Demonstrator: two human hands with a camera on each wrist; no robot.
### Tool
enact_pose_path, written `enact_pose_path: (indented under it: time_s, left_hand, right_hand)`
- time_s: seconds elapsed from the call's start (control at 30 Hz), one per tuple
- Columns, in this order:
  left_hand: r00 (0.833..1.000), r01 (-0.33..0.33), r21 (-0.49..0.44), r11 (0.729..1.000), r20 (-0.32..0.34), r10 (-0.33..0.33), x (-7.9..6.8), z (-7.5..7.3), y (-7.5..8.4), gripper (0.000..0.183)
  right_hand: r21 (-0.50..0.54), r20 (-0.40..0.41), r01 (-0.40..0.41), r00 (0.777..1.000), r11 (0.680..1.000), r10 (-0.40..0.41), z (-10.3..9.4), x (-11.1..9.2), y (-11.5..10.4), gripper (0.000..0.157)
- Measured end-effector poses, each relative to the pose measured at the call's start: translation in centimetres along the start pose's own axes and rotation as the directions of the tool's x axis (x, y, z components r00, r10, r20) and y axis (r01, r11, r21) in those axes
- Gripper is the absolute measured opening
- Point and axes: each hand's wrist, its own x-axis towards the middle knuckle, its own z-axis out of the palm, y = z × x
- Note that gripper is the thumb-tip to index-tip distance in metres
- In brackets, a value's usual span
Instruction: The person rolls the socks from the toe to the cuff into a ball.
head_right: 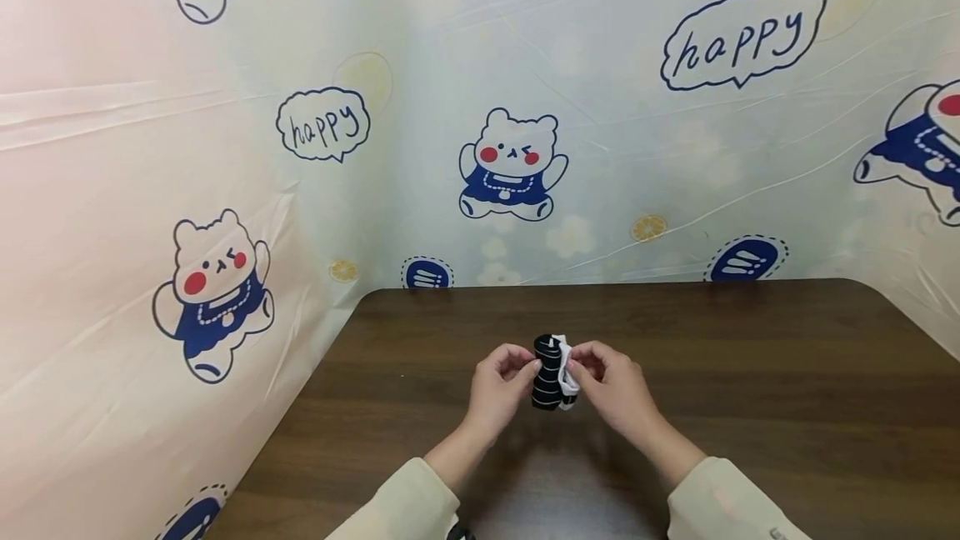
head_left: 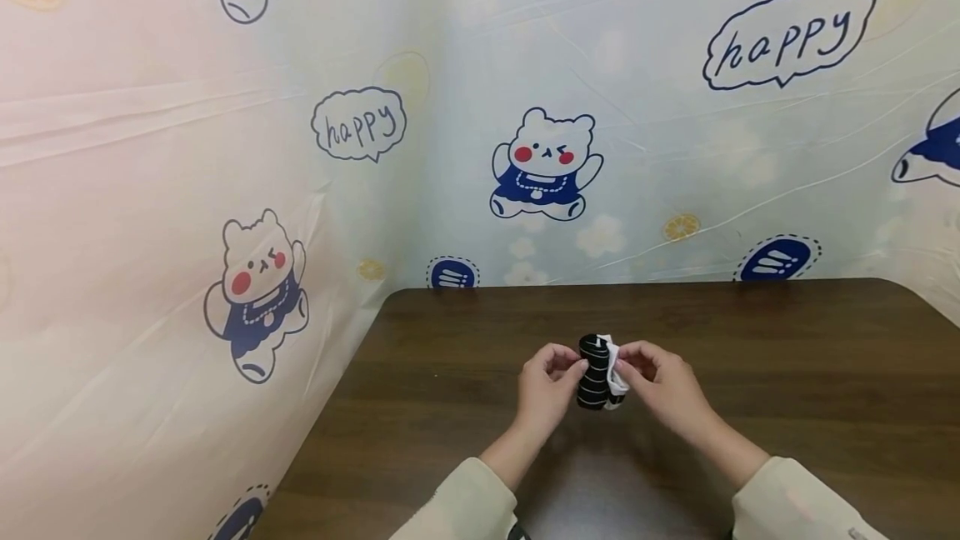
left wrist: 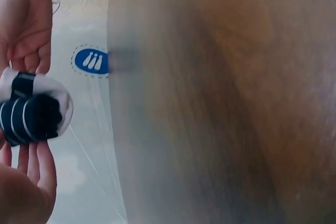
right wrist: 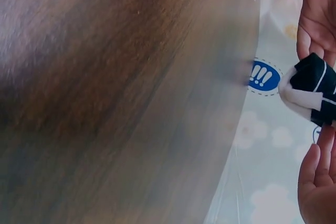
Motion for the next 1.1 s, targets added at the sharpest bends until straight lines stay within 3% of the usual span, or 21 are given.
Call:
enact_pose_path:
  time_s: [0.17,0.27,0.5,0.7,0.9,1.1]
  left_hand:
    - [0.990,-0.127,0.099,0.987,-0.048,0.132,-0.21,0.49,-0.39,0.002]
    - [0.990,-0.131,0.122,0.984,-0.032,0.136,-0.36,0.51,-0.34,0.006]
    - [0.999,0.002,0.011,1.000,0.033,-0.003,-0.64,0.47,0.19,0.023]
    - [0.993,0.082,0.049,0.995,0.078,-0.086,-0.65,0.63,0.31,0.031]
    - [0.983,0.115,0.030,0.993,0.144,-0.118,-0.69,0.62,0.04,0.034]
    - [0.977,0.109,-0.050,0.993,0.192,-0.097,-0.77,0.36,-0.12,0.029]
  right_hand:
    - [-0.009,-0.046,0.013,0.999,1.000,-0.014,0.38,-0.15,-0.08,0.010]
    - [-0.014,-0.055,0.010,0.998,1.000,-0.011,0.51,-0.24,-0.05,0.010]
    - [-0.065,-0.026,-0.003,1.000,0.998,0.002,0.28,-0.47,-0.06,0.016]
    - [-0.048,-0.012,0.006,1.000,0.999,-0.006,0.38,-0.47,-0.02,0.010]
    - [-0.016,0.002,-0.029,1.000,0.999,0.029,0.41,-0.51,-0.28,0.012]
    - [0.005,0.023,-0.059,0.998,0.998,0.059,0.35,-0.54,-0.20,0.014]
